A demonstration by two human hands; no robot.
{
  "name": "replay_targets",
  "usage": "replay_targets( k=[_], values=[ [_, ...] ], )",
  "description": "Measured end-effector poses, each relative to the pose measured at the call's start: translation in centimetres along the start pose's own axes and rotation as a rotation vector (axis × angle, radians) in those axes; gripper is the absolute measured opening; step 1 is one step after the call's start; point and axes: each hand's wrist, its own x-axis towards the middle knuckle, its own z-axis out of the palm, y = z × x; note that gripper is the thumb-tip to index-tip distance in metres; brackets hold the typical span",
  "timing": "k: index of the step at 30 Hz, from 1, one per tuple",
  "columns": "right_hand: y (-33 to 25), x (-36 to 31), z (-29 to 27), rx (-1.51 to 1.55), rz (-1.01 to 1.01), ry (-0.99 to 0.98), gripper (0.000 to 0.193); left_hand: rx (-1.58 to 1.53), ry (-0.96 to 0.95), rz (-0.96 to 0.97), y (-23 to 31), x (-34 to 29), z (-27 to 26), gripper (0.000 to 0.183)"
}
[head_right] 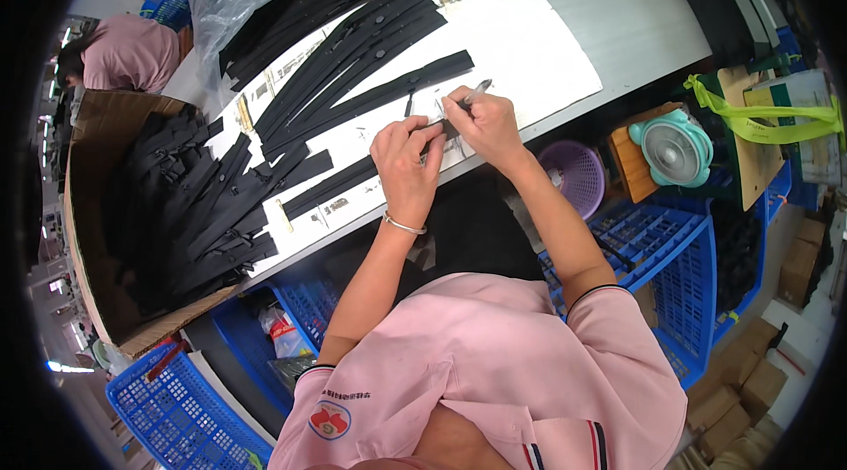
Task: The recorder uses a pen and a guide on a workbench to mark specific points on black zippers.
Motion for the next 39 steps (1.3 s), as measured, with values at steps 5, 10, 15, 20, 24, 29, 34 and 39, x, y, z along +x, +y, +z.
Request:
replay_targets(
  k=[5,10,15,20,24,29,34,39],
  values=[
    [1.1,-0.1,-0.4,0.022,-0.084,-0.04,0.024,-0.001,0.0,0.003,0.0,0.0,0.1,0.015],
    [0.8,0.0,-0.4,-0.055,-0.112,-0.079,0.025,-0.007,0.012,-0.001,-0.1,-0.1,0.1,0.015],
    [0.7,0.0,-0.4,-0.058,-0.128,-0.142,0.016,0.008,0.01,-0.027,-0.2,-0.2,-0.3,0.015],
    [0.2,-0.7,-1.0,0.308,0.124,-0.056,0.022,-0.035,0.057,-0.042,-1.2,-1.0,-2.7,0.028],
    [-0.4,-0.3,-0.5,0.322,0.121,-0.052,0.013,0.208,0.167,-0.16,-5.7,-2.8,-8.3,0.035],
    [-1.3,0.4,0.4,-0.258,-0.169,-0.14,0.026,0.483,0.221,-0.258,-13.3,-3.9,-14.7,0.038],
    [-1.5,1.6,1.8,-0.595,-0.296,-0.144,0.043,0.427,0.176,-0.32,-15.0,-2.8,-17.3,0.025],
    [-0.4,4.2,4.1,-0.618,-0.308,0.012,0.04,0.478,0.293,-0.154,-14.6,-1.3,-18.1,0.015]
  ],
)
